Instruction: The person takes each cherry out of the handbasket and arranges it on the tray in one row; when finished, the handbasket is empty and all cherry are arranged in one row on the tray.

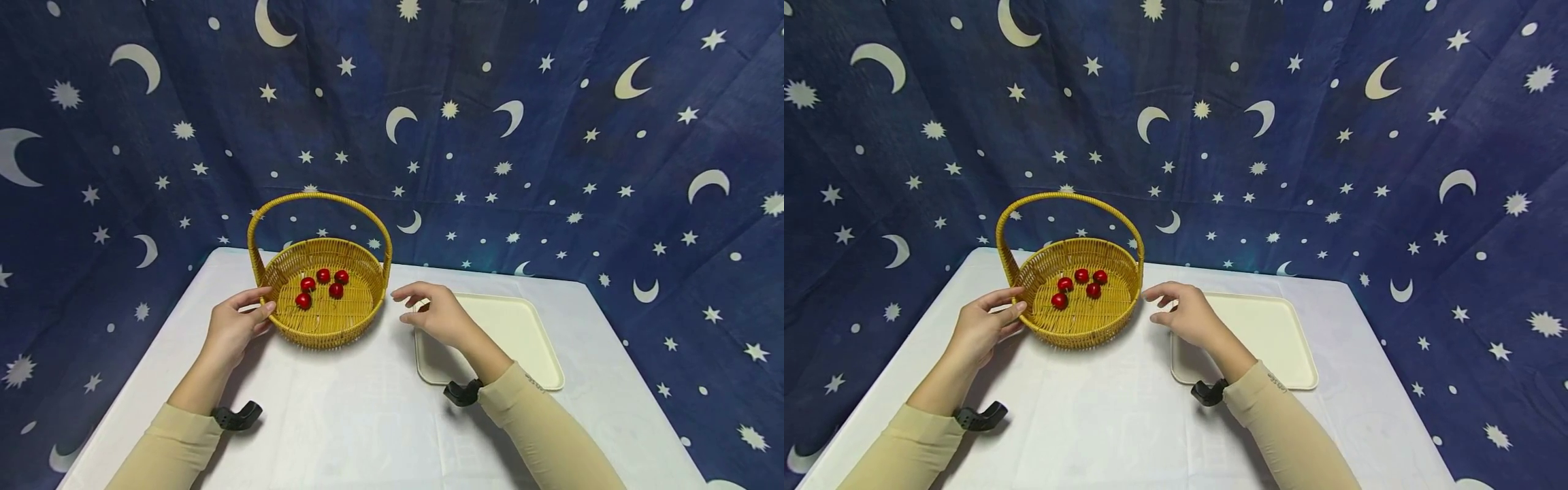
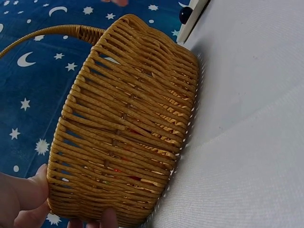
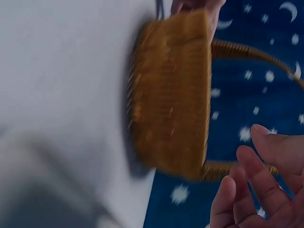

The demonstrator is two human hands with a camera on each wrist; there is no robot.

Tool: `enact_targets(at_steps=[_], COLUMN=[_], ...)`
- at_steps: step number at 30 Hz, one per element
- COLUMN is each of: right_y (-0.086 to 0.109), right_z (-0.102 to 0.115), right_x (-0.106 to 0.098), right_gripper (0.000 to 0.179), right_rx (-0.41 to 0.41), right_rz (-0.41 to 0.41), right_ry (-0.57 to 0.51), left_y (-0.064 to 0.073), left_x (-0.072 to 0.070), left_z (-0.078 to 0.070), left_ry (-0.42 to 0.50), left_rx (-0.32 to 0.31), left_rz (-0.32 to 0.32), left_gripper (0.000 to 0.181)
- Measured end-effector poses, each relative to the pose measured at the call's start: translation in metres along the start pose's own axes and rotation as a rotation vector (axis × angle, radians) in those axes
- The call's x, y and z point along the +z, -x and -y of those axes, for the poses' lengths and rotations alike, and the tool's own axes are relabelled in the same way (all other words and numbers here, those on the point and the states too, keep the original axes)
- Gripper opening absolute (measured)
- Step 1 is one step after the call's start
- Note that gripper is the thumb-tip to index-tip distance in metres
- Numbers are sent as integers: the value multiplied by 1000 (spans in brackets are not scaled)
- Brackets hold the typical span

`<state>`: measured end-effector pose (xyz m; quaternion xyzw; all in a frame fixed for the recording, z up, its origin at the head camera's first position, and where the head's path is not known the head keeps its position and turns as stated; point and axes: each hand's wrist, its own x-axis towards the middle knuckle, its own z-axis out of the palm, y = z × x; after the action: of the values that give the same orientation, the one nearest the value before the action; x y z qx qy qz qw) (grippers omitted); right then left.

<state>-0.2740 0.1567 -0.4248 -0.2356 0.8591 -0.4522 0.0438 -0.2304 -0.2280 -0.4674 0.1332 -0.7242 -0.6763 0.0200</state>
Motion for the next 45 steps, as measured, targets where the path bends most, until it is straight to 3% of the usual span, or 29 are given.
enact_targets(at_steps=[7,13,25,36,45], right_y=[-23,-55,-112,-127,-127], right_z=[28,37,47,39,40], right_x=[35,67,115,138,141], right_gripper=[41,42,55,63,48], right_rx=[-41,-42,-29,-4,20], right_rz=[59,91,273,397,451], right_ry=[-22,32,128,227,273], left_y=[0,-1,-3,0,-1], left_x=[0,0,-2,-1,0], left_z=[1,2,2,5,3], left_ry=[13,26,36,43,48], left_rx=[-2,1,21,2,6], left_rz=[6,8,6,0,7], left_gripper=[52,52,49,51,51])
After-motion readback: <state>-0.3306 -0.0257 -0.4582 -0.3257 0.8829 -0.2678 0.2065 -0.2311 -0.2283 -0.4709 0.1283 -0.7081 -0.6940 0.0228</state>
